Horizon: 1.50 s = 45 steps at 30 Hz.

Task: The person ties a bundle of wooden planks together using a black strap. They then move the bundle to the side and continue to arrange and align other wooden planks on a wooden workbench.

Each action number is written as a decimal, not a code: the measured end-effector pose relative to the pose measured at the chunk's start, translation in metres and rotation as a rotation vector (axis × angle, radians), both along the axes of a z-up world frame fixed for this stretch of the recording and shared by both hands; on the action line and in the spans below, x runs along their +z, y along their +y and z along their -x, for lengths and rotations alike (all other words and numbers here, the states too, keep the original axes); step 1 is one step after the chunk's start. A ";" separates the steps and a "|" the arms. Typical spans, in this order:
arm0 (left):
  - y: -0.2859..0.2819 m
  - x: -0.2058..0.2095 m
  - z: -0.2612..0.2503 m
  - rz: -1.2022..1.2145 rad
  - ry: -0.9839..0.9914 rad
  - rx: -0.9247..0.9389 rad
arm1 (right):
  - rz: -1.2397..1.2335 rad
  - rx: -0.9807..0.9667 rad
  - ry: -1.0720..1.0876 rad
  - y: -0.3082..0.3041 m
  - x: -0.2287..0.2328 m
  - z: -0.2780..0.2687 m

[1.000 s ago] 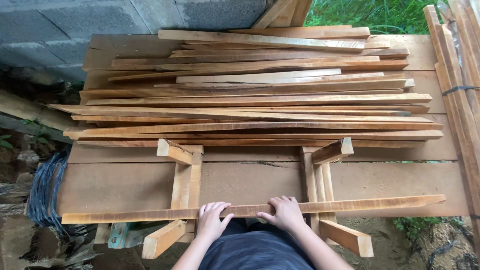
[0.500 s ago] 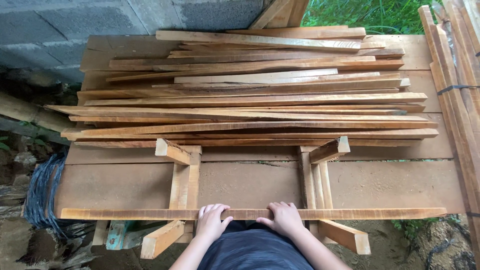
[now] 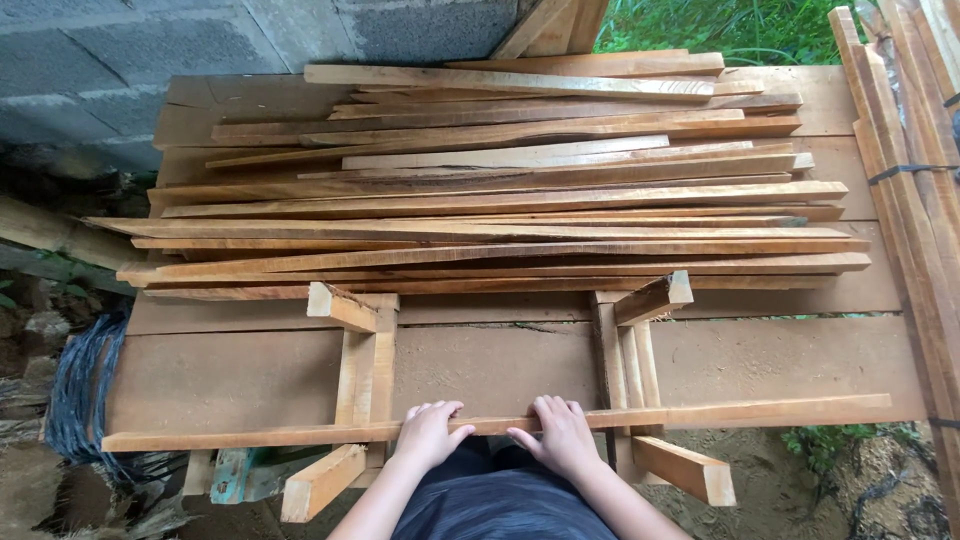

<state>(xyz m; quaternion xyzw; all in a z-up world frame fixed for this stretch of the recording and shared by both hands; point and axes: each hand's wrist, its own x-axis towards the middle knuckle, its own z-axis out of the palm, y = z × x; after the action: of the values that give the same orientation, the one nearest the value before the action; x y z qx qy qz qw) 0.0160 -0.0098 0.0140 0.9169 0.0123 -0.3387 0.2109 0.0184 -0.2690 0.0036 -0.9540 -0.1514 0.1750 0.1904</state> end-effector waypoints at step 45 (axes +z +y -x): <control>0.025 -0.039 0.046 0.052 -0.183 -0.099 | 0.149 0.046 0.254 0.008 0.011 0.003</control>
<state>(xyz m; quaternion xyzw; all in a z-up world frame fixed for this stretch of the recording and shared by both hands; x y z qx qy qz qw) -0.0299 0.0150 -0.0247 0.9376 -0.0611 -0.2639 0.2181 0.0154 -0.2613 0.0150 -0.9321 -0.1344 0.3091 0.1328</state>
